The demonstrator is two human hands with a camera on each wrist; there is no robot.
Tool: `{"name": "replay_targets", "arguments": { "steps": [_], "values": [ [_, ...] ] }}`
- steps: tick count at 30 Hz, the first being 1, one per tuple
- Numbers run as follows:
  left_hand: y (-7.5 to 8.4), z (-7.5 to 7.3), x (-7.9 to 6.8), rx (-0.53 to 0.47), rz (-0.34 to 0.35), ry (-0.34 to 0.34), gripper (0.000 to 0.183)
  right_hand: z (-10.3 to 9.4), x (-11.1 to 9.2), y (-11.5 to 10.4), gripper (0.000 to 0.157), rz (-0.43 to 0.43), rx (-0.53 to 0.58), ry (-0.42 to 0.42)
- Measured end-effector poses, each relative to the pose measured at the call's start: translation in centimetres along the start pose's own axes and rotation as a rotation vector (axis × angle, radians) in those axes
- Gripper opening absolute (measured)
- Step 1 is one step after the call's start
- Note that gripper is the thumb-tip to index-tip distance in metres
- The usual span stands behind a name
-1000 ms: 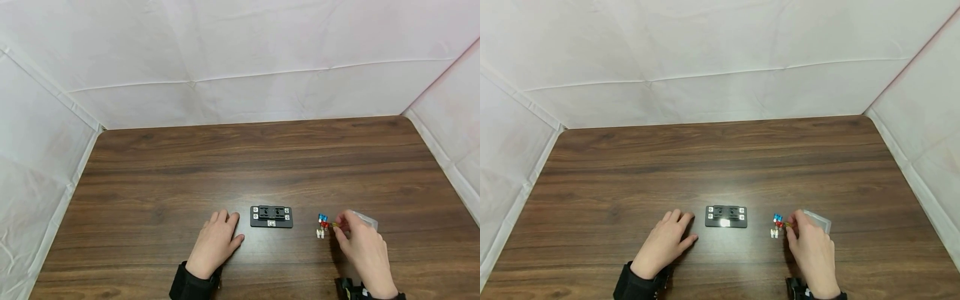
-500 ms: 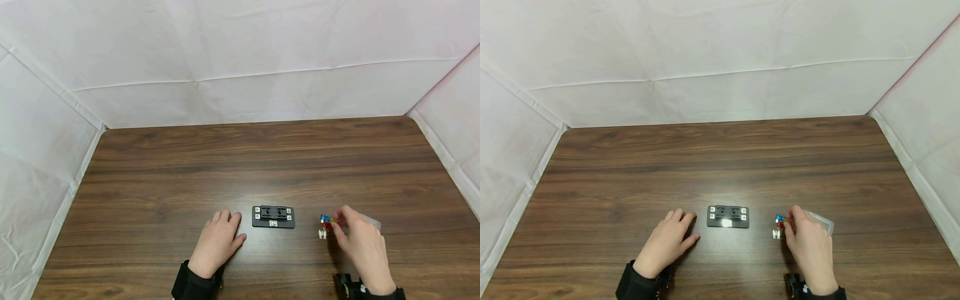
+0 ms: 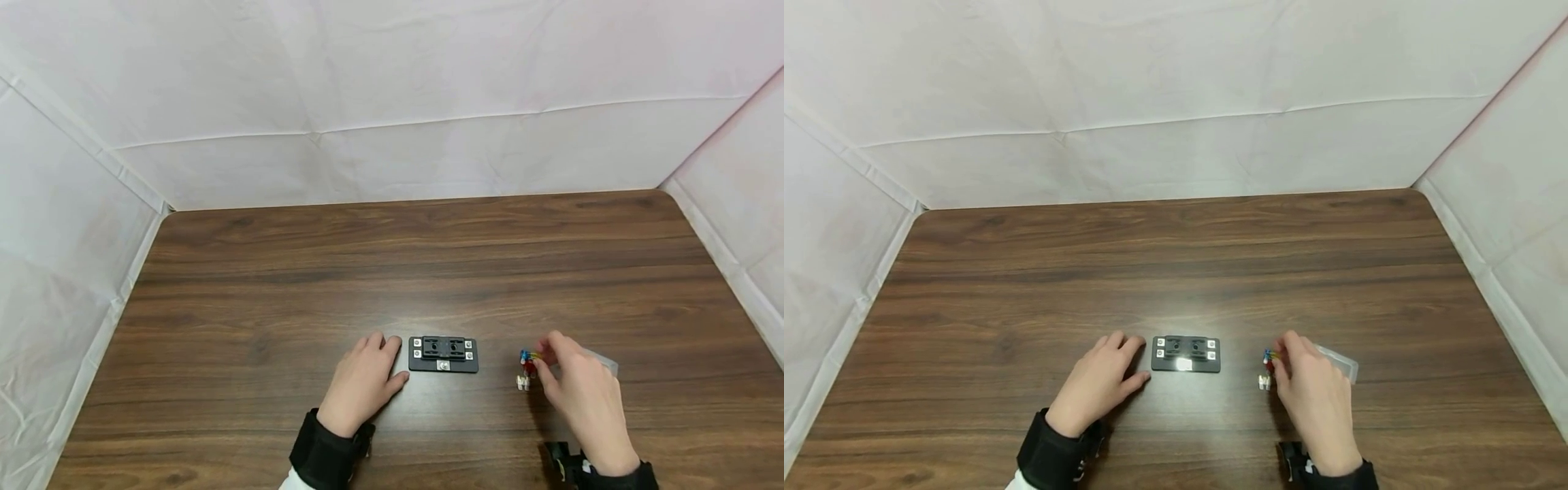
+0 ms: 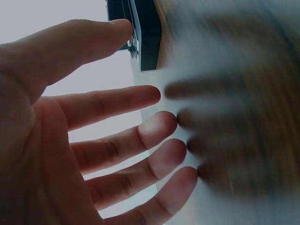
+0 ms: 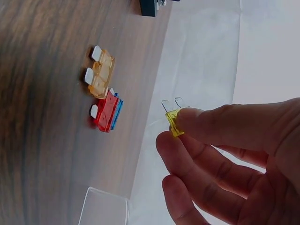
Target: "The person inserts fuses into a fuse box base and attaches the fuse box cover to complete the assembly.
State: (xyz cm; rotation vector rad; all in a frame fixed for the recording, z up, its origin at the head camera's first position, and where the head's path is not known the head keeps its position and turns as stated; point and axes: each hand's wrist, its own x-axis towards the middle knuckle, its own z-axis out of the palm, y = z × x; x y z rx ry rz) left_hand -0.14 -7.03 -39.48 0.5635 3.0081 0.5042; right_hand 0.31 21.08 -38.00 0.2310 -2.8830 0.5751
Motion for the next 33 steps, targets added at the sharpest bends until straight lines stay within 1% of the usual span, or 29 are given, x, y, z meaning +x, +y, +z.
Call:
{"name": "replay_targets", "arguments": {
  "steps": [3, 6, 9, 13, 16, 19, 23, 28, 33],
  "values": [
    [0.1, 0.1, 0.6, -0.02, 0.018, -0.002, 0.039, 0.1, 0.1, -0.1, 0.022, -0.014, 0.001, 0.006],
    [0.1, 0.1, 1.2, -0.041, 0.021, -0.009, 0.04, 0.2, 0.4, -0.2, 0.022, -0.03, 0.004, 0.003],
    [0.3, 0.0, 1.8, -0.06, 0.025, -0.033, 0.042, 0.3, 0.6, -0.3, 0.022, -0.041, 0.0, -0.005],
    [0.5, 0.0, 2.5, -0.075, 0.053, -0.068, 0.045, 0.2, 0.9, -0.4, 0.022, -0.048, -0.001, -0.004],
    [0.8, 0.1, 2.8, -0.081, 0.081, -0.081, 0.048, 0.2, 1.2, -0.4, 0.022, -0.068, -0.006, 0.0],
    [1.1, 0.3, 3.0, -0.087, 0.093, -0.088, 0.048, 0.2, 1.6, -0.5, 0.021, -0.093, -0.008, -0.002],
    [1.3, 0.5, 3.3, -0.093, 0.092, -0.098, 0.047, 0.3, 2.0, -0.8, 0.019, -0.112, -0.013, -0.008],
    [1.4, 0.7, 3.7, -0.106, 0.097, -0.092, 0.049, 0.5, 2.3, -1.1, 0.019, -0.148, -0.014, 0.003],
    [1.3, 0.8, 4.1, -0.156, 0.095, -0.111, 0.049, 0.6, 2.7, -1.4, 0.022, -0.185, -0.006, 0.026]
  ]
}}
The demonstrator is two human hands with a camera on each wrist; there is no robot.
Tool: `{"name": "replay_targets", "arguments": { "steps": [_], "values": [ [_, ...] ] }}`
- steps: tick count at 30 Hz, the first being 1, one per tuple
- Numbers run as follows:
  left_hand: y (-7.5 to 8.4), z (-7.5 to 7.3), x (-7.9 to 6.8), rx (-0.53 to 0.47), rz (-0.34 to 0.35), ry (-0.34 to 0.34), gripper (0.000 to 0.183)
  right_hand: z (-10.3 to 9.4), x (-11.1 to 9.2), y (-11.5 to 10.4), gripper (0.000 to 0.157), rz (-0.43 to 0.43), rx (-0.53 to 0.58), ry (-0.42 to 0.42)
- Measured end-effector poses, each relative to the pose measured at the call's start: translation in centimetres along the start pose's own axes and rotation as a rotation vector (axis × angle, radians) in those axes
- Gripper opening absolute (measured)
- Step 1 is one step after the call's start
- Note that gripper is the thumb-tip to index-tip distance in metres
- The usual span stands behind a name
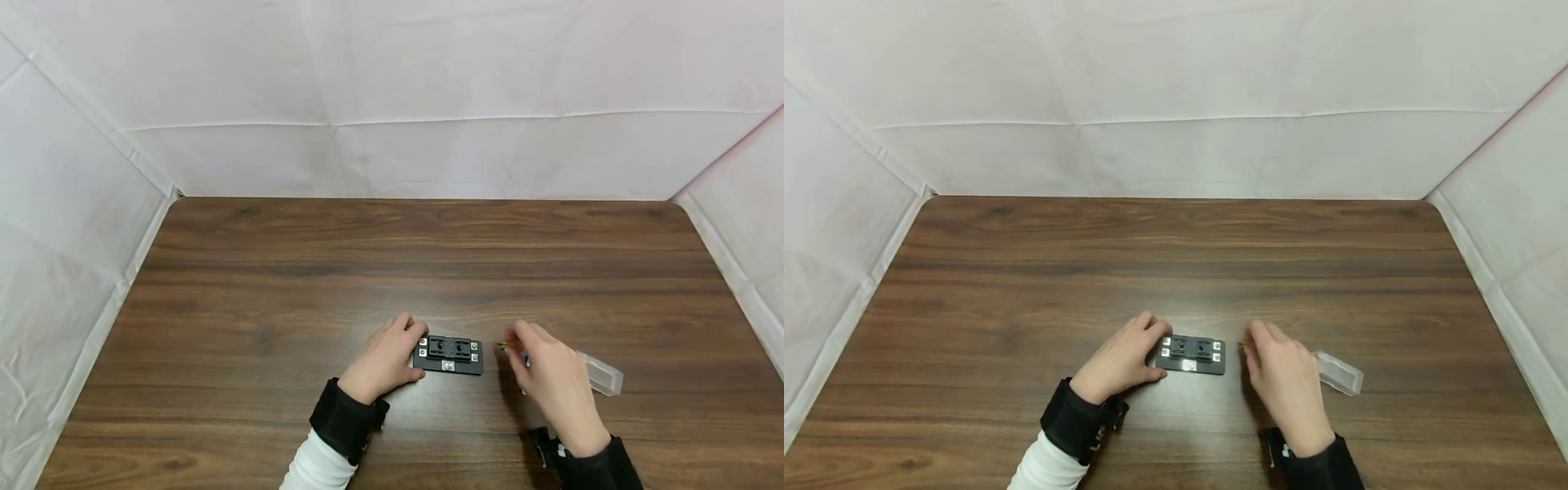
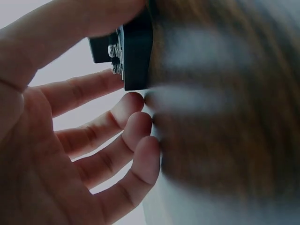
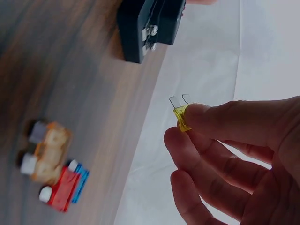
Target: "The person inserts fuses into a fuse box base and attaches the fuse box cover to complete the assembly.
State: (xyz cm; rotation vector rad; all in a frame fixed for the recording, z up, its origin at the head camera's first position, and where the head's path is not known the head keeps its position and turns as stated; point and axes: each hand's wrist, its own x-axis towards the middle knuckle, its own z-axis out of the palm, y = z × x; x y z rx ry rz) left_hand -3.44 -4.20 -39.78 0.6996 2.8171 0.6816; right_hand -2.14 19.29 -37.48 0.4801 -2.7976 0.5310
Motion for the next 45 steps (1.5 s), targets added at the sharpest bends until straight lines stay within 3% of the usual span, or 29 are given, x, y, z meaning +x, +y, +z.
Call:
{"name": "replay_targets", "arguments": {
  "steps": [6, 26, 35, 45],
  "values": [
    [-0.5, 0.0, 0.3, -0.09, -0.015, -0.032, 0.048, 0.1, 0.7, -0.4, 0.022, -0.015, 0.006, 0.01],
    [-1.9, 0.3, 0.2, -0.225, 0.038, -0.008, 0.047, 0.5, 1.9, -1.4, 0.021, -0.039, 0.042, -0.011],
    [-2.3, 0.3, 0.2, -0.227, 0.047, -0.01, 0.046, 0.9, 2.2, -1.7, 0.021, -0.056, 0.043, -0.015],
    [-2.7, 0.7, 0.1, -0.243, 0.055, 0.001, 0.047, 1.5, 2.6, -2.6, 0.017, -0.153, 0.008, -0.001]
  ]
}}
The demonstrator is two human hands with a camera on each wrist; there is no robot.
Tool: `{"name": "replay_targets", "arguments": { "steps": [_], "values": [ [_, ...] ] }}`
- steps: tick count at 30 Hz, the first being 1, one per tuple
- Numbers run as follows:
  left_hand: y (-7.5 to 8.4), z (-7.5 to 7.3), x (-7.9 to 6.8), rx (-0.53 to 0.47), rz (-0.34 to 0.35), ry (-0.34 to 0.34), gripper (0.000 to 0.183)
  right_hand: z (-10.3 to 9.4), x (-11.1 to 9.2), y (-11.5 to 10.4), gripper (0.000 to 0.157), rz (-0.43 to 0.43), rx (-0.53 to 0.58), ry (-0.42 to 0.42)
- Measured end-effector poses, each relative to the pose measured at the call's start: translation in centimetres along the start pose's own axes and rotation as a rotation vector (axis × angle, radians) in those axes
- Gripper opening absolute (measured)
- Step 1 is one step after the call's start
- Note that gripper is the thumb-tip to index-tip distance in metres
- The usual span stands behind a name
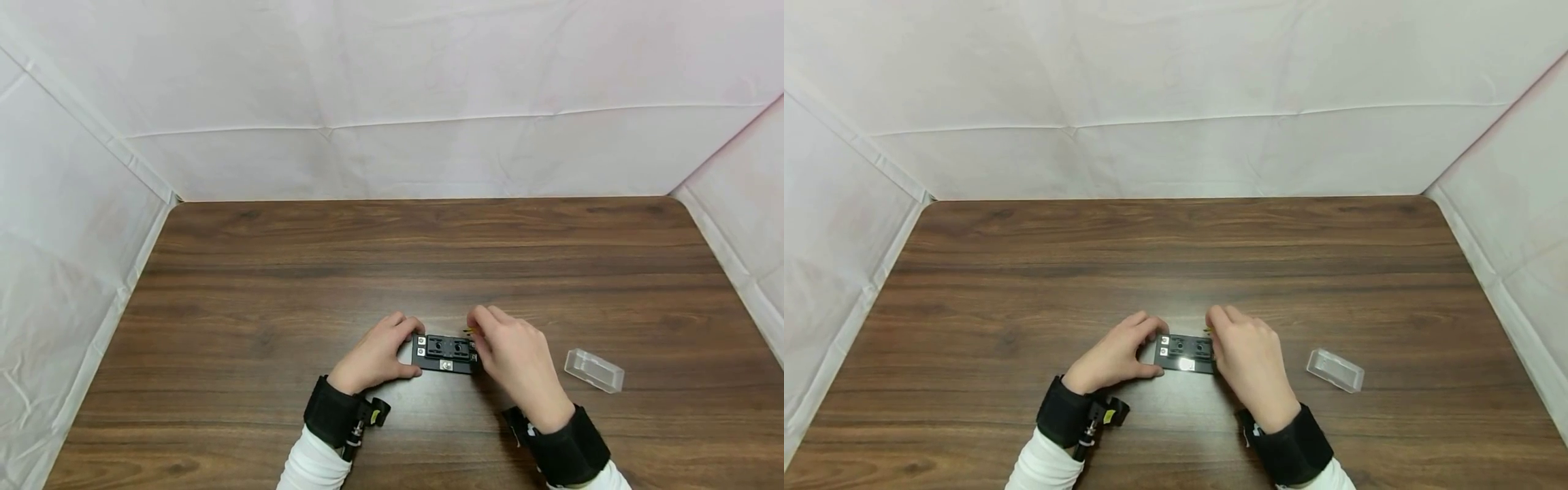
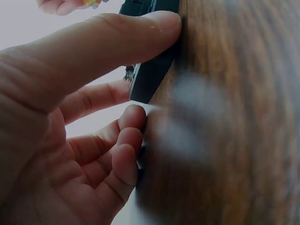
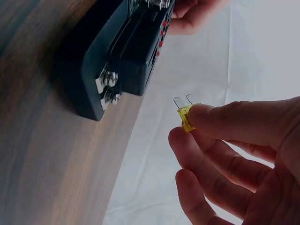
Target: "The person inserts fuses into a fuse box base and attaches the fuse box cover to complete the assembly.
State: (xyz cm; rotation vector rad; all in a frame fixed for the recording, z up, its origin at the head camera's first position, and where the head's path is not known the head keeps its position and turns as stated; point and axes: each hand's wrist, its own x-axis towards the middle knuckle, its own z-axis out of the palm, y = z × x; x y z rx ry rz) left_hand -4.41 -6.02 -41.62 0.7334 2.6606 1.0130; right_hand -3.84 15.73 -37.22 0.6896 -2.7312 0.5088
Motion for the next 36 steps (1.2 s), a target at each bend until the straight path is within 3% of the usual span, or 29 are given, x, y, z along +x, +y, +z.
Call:
{"name": "replay_targets", "arguments": {
  "steps": [36],
  "values": [
    [-0.4, 0.5, -0.3, -0.034, 0.0, 0.024, 0.049, 1.1, 1.0, -1.4, 0.018, -0.08, 0.033, -0.068]
  ]
}}
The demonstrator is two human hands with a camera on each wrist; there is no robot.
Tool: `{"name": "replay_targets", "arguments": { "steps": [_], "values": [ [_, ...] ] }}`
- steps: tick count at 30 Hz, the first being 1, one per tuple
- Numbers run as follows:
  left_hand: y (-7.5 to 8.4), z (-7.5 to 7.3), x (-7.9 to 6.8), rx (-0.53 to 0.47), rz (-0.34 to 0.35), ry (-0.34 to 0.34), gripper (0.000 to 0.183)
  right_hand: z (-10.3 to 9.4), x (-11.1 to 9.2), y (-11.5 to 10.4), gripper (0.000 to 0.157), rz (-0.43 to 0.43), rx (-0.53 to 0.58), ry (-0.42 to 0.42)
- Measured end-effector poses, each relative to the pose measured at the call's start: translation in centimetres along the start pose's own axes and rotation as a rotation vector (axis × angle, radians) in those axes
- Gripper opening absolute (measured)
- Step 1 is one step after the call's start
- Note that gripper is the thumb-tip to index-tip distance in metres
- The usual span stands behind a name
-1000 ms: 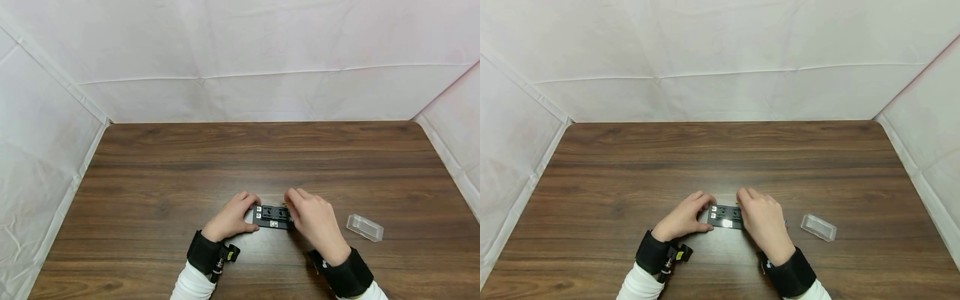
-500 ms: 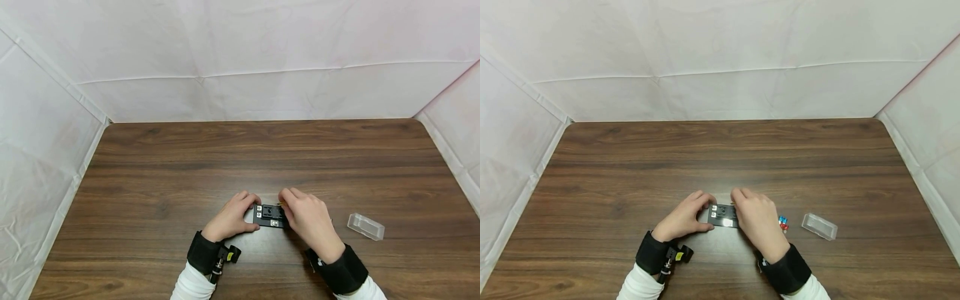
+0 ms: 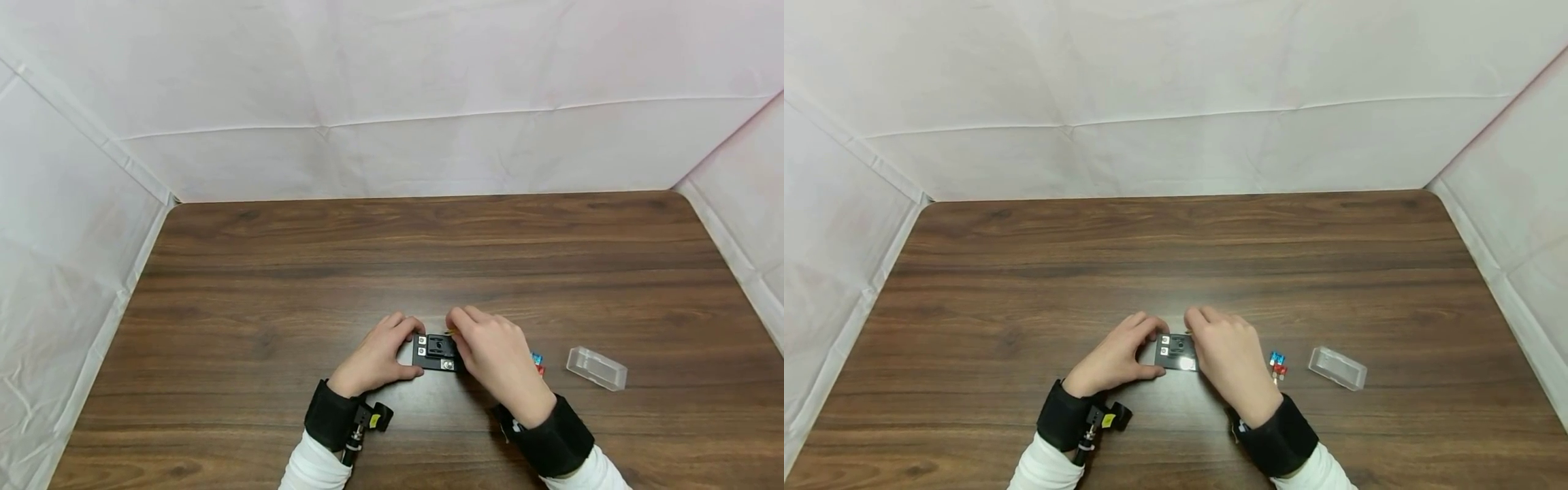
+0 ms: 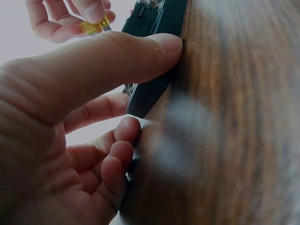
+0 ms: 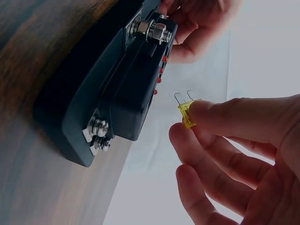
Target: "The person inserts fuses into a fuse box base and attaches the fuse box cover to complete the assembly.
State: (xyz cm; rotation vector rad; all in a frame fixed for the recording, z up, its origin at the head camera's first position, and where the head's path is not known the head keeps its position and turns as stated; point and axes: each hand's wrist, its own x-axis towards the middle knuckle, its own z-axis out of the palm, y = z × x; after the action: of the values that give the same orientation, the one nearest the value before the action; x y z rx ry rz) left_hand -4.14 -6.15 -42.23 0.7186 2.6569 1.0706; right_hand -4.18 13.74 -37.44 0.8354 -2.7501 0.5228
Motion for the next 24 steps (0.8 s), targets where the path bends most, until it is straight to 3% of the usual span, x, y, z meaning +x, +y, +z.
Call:
{"name": "replay_targets", "arguments": {
  "steps": [24],
  "values": [
    [0.08, 0.07, -0.21, 0.001, 0.005, -0.01, 0.047, 1.0, 0.34, -0.53, 0.017, -0.05, -0.023, -0.034]
  ]
}}
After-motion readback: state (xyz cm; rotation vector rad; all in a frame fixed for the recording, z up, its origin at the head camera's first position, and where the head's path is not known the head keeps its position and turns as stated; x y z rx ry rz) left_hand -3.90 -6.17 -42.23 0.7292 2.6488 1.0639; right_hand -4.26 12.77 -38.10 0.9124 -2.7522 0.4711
